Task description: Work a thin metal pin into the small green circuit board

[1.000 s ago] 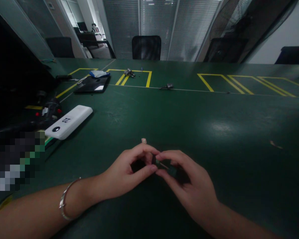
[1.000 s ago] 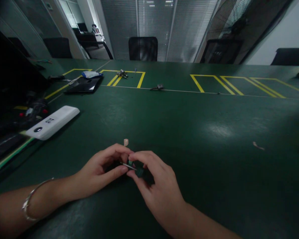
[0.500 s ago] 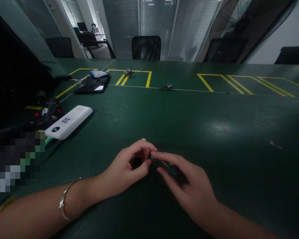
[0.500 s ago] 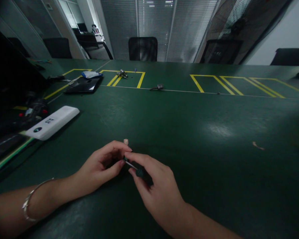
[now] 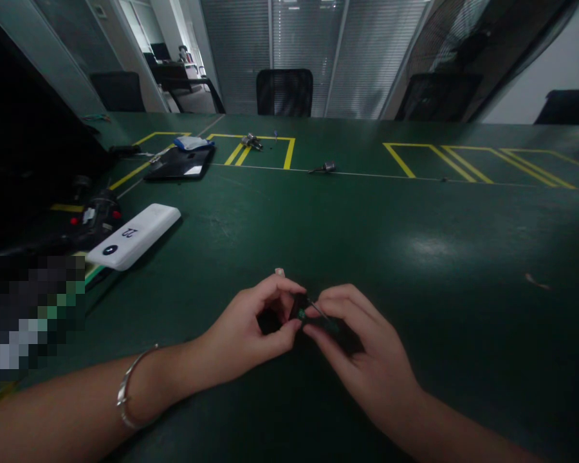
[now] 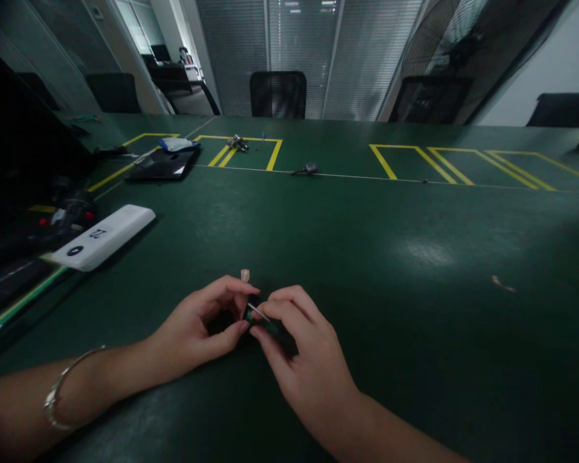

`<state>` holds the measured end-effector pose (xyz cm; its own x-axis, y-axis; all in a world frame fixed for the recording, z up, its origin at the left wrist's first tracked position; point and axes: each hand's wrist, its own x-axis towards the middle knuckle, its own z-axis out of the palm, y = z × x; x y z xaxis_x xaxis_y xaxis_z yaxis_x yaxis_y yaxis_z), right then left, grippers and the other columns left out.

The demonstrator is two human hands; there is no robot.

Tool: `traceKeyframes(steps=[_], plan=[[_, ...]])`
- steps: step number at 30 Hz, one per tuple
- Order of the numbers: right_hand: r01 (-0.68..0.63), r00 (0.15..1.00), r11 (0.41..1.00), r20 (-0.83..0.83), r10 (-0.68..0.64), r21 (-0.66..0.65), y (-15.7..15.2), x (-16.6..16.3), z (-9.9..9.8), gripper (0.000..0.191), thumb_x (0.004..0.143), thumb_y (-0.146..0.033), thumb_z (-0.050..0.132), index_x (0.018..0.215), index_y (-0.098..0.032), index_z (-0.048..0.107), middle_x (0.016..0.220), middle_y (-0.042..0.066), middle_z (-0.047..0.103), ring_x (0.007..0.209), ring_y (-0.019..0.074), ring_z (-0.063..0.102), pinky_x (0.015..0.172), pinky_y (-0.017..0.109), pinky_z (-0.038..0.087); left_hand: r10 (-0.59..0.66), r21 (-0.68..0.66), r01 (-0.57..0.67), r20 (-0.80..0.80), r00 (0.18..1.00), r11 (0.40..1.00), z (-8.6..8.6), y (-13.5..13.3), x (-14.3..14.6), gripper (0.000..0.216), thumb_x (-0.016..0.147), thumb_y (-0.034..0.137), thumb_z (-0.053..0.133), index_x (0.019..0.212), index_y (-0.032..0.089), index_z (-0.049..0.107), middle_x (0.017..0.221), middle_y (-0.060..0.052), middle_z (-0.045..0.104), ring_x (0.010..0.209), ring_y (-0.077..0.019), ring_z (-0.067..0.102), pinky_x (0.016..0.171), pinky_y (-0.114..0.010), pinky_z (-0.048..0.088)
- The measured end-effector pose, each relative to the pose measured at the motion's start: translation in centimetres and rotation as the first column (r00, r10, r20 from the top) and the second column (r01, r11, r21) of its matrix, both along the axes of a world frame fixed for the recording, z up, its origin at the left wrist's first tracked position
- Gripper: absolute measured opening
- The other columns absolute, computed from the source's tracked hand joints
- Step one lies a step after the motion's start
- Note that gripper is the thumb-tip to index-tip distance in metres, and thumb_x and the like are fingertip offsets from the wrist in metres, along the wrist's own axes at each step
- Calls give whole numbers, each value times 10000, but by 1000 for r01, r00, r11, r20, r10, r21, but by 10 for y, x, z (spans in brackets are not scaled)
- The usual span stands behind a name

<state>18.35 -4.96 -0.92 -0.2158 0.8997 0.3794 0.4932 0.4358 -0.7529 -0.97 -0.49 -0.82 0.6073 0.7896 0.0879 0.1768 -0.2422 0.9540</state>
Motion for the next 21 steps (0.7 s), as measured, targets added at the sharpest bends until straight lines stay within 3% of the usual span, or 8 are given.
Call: traceKeyframes(steps=[8,21], plan=[[-20,999,1000,-26,20,24,1,0,0,219,870,-69,586,1001,-241,614,951,31,629,861,173,638,728,292,543,-21,-78,25,42,999,997,4,1,-1,322,871,198,626,1177,159,534,839,-6,558,752,-128,549,688,-260,475],[-48,997,999,-62,47,-13,-3,-1,-3,259,889,-69,547,1077,-240,594,1001,38,621,910,166,631,775,291,533,8,-44,-7,24,1000,999,3,2,-3,343,909,182,541,1251,158,546,909,-29,541,794,-144,522,723,-287,453]])
